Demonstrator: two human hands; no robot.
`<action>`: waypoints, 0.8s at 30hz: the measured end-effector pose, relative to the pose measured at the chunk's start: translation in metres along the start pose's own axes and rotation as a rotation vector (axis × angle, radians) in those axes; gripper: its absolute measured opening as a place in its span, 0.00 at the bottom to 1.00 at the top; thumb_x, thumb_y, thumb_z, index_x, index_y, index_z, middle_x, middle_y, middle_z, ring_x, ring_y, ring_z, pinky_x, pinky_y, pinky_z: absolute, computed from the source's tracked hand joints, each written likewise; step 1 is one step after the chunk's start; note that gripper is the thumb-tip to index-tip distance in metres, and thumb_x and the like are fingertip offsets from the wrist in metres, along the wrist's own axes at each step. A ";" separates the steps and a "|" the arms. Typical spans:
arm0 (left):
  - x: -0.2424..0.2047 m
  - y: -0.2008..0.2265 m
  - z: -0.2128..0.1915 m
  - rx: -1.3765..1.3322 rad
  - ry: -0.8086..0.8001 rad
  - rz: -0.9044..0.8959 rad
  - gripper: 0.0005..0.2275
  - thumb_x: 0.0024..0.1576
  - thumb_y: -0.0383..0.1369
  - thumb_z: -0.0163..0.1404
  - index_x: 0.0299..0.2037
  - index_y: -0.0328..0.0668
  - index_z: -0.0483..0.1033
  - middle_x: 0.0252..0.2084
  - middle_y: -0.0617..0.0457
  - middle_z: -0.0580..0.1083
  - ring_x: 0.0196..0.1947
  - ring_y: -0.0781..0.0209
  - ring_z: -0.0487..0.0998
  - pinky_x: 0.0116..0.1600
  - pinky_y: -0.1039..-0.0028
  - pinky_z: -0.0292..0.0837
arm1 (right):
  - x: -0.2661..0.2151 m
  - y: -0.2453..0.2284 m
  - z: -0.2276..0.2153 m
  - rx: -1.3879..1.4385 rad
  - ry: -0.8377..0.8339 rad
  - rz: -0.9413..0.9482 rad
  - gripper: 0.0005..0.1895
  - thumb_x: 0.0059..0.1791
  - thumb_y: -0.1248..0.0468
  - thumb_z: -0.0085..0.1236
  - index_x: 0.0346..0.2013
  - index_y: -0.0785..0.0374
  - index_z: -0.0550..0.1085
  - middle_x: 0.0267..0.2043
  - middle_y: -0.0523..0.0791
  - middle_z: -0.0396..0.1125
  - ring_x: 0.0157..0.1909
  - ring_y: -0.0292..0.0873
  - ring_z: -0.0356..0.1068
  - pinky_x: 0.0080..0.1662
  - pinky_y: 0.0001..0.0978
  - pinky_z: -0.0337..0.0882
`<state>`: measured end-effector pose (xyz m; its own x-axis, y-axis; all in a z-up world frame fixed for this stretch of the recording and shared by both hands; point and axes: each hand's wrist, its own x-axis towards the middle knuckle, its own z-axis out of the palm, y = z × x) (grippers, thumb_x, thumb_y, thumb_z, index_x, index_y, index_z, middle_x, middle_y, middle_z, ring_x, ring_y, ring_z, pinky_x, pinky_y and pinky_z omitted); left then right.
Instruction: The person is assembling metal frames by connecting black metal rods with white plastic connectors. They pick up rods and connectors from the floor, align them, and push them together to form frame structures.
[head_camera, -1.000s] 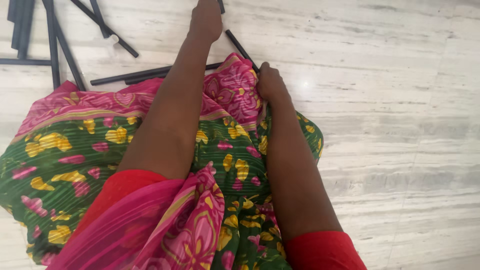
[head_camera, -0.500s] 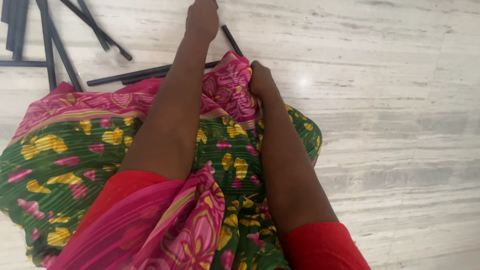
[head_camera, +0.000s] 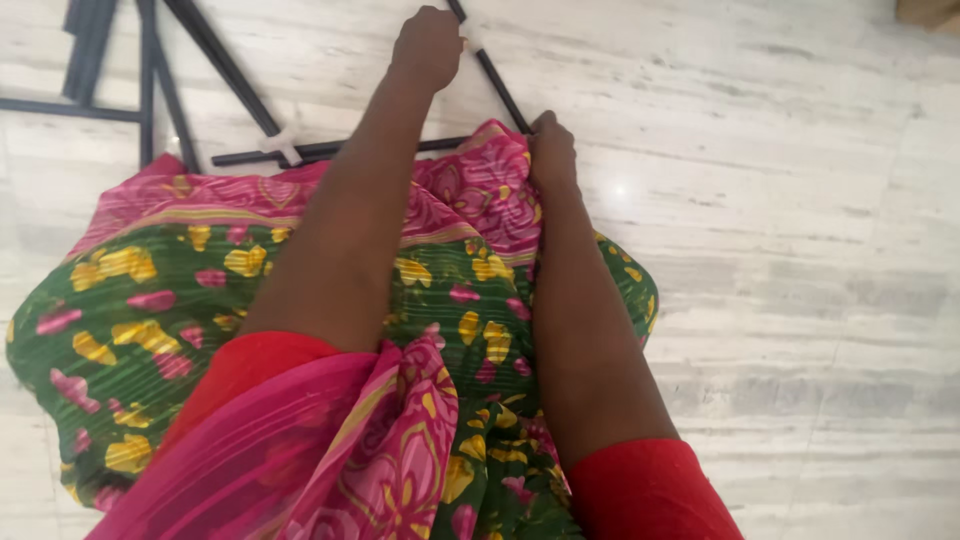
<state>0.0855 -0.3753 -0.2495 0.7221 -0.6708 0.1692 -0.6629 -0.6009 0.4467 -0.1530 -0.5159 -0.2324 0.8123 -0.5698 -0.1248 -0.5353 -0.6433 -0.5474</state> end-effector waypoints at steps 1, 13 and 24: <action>-0.002 -0.008 -0.008 0.018 0.011 0.077 0.13 0.58 0.39 0.55 0.41 0.35 0.79 0.41 0.34 0.77 0.40 0.36 0.80 0.43 0.52 0.76 | 0.004 0.000 0.001 -0.005 0.021 -0.033 0.12 0.50 0.61 0.59 0.43 0.64 0.70 0.41 0.57 0.72 0.46 0.64 0.71 0.46 0.54 0.70; -0.151 -0.185 -0.208 0.544 -0.091 0.136 0.10 0.59 0.33 0.56 0.48 0.44 0.84 0.40 0.41 0.80 0.42 0.42 0.82 0.43 0.54 0.76 | 0.049 0.023 0.013 -0.020 0.076 -0.198 0.15 0.46 0.66 0.65 0.46 0.60 0.72 0.44 0.54 0.70 0.48 0.59 0.70 0.48 0.53 0.71; -0.154 -0.193 -0.214 0.406 -0.251 -0.250 0.25 0.51 0.23 0.54 0.59 0.64 0.78 0.44 0.40 0.80 0.44 0.40 0.81 0.45 0.50 0.75 | 0.032 0.023 -0.025 -0.239 -0.023 -0.103 0.11 0.46 0.64 0.66 0.42 0.61 0.75 0.45 0.54 0.72 0.51 0.60 0.71 0.52 0.51 0.72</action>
<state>0.1443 -0.0632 -0.1741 0.8311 -0.5393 -0.1360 -0.5361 -0.8419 0.0622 -0.1453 -0.5615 -0.2285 0.8688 -0.4851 -0.0991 -0.4871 -0.8014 -0.3473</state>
